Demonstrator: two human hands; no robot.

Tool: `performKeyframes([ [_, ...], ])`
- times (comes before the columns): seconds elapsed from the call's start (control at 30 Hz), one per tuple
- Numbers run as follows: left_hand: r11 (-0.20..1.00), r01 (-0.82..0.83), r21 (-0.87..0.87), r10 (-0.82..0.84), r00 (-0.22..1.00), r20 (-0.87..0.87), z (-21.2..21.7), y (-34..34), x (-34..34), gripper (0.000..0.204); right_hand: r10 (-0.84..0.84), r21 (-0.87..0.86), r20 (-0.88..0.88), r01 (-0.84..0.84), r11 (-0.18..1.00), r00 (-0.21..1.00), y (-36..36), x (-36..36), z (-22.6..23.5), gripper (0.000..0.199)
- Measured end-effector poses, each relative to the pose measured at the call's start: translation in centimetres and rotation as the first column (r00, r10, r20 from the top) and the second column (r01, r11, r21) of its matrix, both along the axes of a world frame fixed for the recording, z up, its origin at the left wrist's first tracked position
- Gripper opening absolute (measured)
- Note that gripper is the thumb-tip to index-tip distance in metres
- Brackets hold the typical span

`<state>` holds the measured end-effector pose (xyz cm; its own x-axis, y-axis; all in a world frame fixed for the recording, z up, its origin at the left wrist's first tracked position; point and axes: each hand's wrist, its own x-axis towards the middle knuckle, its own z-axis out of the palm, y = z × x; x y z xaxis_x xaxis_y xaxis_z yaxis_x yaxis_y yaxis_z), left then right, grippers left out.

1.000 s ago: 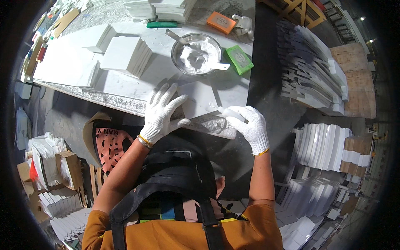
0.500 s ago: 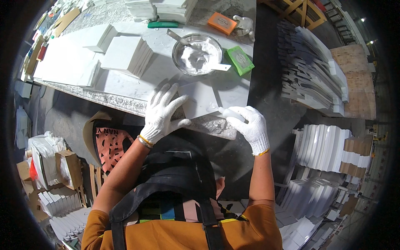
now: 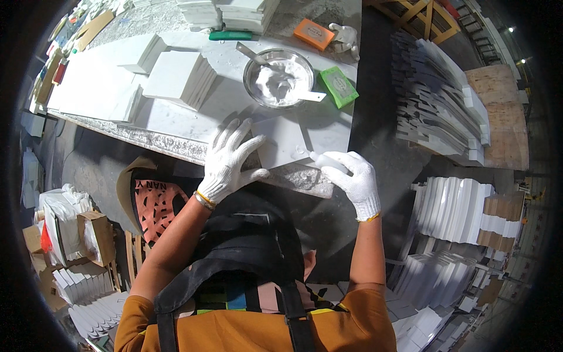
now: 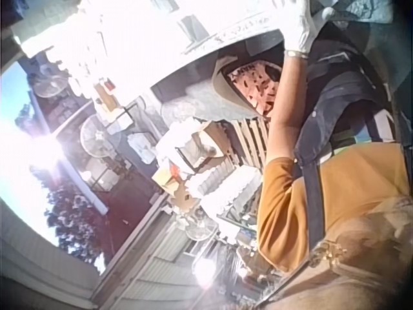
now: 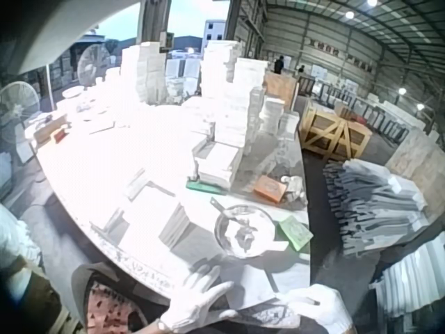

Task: The person repeatedly picks up small white square tiles, applies a white paste from a metal bowl using a small spatula, spreads it evenly, and stacks the tiles on a workbench. The person also uses a green block to wipe the tile edges.

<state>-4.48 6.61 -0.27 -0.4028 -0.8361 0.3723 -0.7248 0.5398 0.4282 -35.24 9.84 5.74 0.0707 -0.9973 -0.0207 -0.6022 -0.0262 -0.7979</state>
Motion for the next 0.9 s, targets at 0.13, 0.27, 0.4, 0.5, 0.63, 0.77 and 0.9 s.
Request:
performKeyframes([
  [0.13,1.000,0.007,0.010,-0.006,1.000,-0.023,0.1,0.0,-0.1,0.073,-0.148,0.161,0.357,0.095,0.982,0.922,0.0,-0.6,0.2,0.031],
  [0.27,1.000,0.003,-0.006,-0.003,1.000,-0.023,0.3,0.0,0.0,0.072,-0.235,0.135,0.481,0.194,0.972,0.845,-1.8,-2.5,0.3,0.039],
  [0.4,1.000,0.015,-0.009,-0.015,1.000,-0.025,-0.8,-0.2,0.0,0.084,-0.091,-0.117,0.585,0.194,0.974,0.806,-6.5,-3.6,0.1,0.037],
  [0.5,1.000,-0.005,0.028,0.005,1.000,-0.024,0.0,-0.2,-0.1,0.102,-0.105,-0.180,0.427,0.199,0.963,0.898,-11.5,-3.8,0.4,0.037],
  [0.63,0.998,-0.005,0.070,0.007,1.000,-0.024,1.8,-0.4,-1.4,0.114,-0.073,-0.232,0.326,0.155,0.960,0.943,-16.4,-1.9,0.7,0.032],
  [0.77,0.989,-0.038,0.146,0.029,0.997,0.065,1.9,-0.1,-1.9,0.118,-0.061,-0.261,0.063,0.075,0.962,0.996,-21.5,1.1,-1.5,0.028],
  [0.9,0.983,-0.070,0.168,0.048,0.990,0.135,2.7,-0.8,-3.2,0.113,0.008,-0.060,0.062,-0.005,0.998,0.998,-23.6,1.7,-2.4,0.028],
])
